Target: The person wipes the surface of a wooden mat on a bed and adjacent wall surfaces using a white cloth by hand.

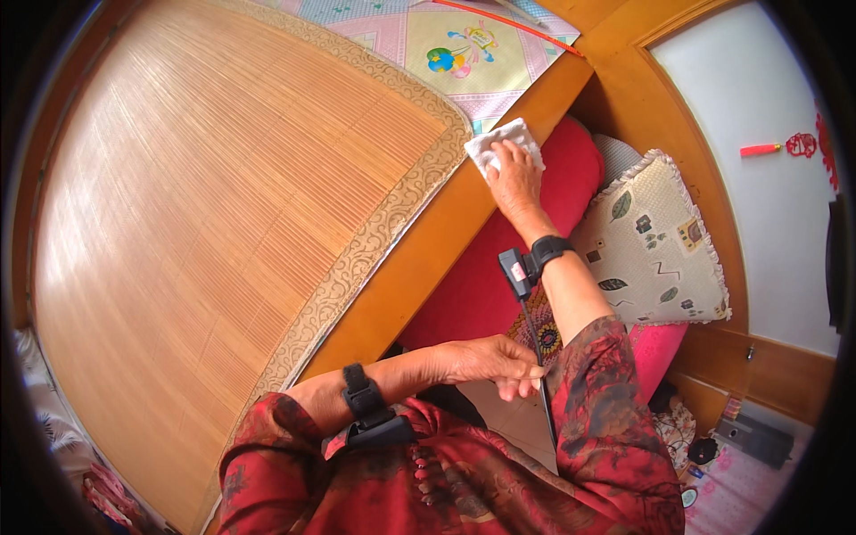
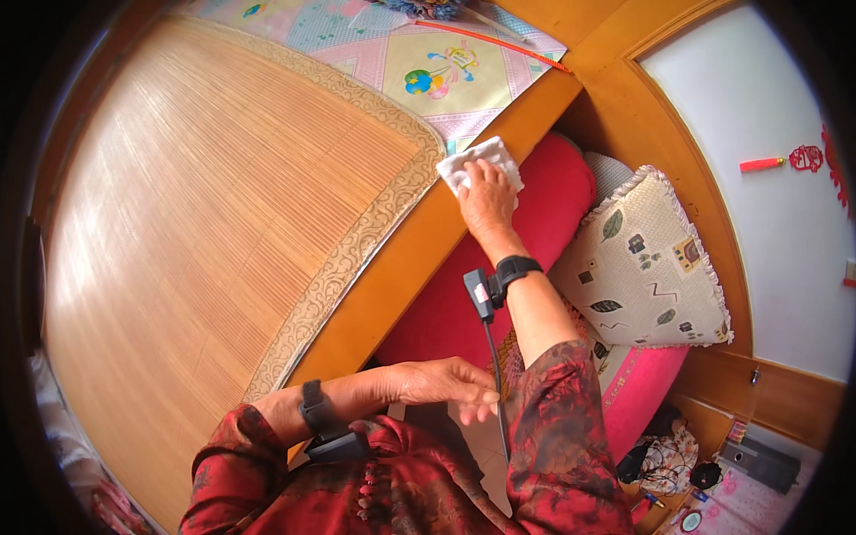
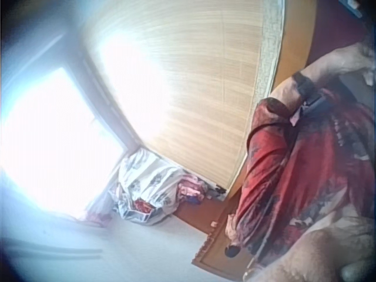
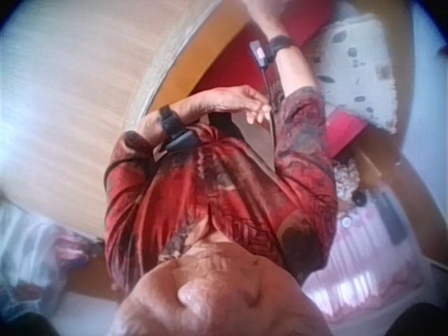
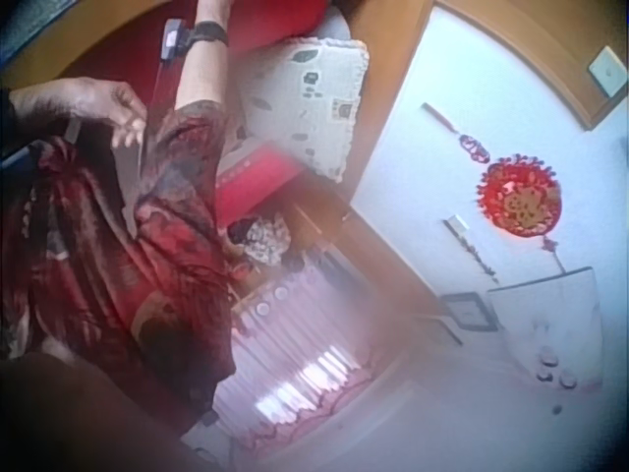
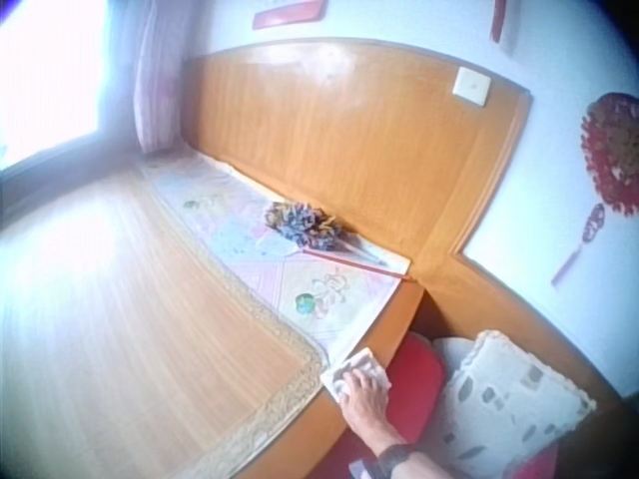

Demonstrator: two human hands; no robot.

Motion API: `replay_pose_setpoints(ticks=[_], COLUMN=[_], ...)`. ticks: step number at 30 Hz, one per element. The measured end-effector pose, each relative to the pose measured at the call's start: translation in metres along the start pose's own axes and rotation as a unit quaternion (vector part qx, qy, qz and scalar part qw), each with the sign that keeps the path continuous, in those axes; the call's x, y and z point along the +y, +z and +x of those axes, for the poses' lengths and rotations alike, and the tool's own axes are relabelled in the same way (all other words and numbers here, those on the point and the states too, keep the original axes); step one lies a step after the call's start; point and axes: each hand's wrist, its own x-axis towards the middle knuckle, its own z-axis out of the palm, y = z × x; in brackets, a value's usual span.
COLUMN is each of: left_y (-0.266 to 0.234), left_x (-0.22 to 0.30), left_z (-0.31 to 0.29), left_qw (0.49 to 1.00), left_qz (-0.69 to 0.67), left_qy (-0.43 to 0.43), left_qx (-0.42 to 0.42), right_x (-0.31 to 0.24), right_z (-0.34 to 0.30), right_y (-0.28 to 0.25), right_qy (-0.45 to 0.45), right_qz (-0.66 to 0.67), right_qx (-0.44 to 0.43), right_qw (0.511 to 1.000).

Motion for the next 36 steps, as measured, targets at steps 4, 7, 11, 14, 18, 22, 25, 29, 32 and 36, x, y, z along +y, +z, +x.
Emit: replay_pose_setpoints(ticks=[4, 7, 11, 14, 18, 22, 25, 29, 32, 36], left_y=[-0.006, -0.024, -0.049, -0.074, -0.114, -0.144, -0.138, -0.135, -0.133, -0.135], left_x=[0.012, 0.015, 0.018, 0.025, 0.031, 0.009, 0.017, 0.012, 0.012, 0.022], left_z=[-0.023, -0.045, -0.080, -0.104, -0.138, -0.153, -0.137, -0.151, -0.150, -0.142], left_qw=[0.985, 0.984, 0.954, 0.805, 0.408, 0.250, 0.268, 0.282, 0.294, 0.310], left_qz=[0.171, 0.168, 0.164, 0.197, 0.534, 0.638, 0.635, 0.617, 0.607, 0.608], left_qy=[-0.012, -0.037, 0.094, 0.255, 0.237, 0.051, 0.039, 0.012, 0.026, 0.051], left_qx=[-0.015, 0.039, 0.232, 0.498, 0.702, 0.727, 0.724, 0.735, 0.738, 0.729], right_x=[-0.028, -0.060, -0.096, -0.106, -0.073, 0.000, 0.072, 0.085, 0.072, 0.042], right_z=[-0.041, -0.085, -0.138, -0.156, -0.120, -0.032, 0.030, 0.096, 0.131, 0.145], right_y=[-0.001, -0.007, -0.005, -0.012, -0.002, 0.008, 0.000, -0.012, -0.021, 0.022], right_qy=[-0.045, -0.094, -0.157, -0.194, -0.192, -0.166, -0.100, 0.119, 0.058, -0.149], right_qz=[0.002, 0.036, 0.064, 0.118, 0.055, 0.037, -0.030, 0.082, 0.173, 0.139], right_qx=[0.035, 0.016, 0.052, 0.048, 0.068, 0.150, 0.103, 0.013, 0.107, 0.056], right_qw=[0.998, 0.995, 0.984, 0.973, 0.977, 0.974, 0.989, 0.989, 0.978, 0.977])
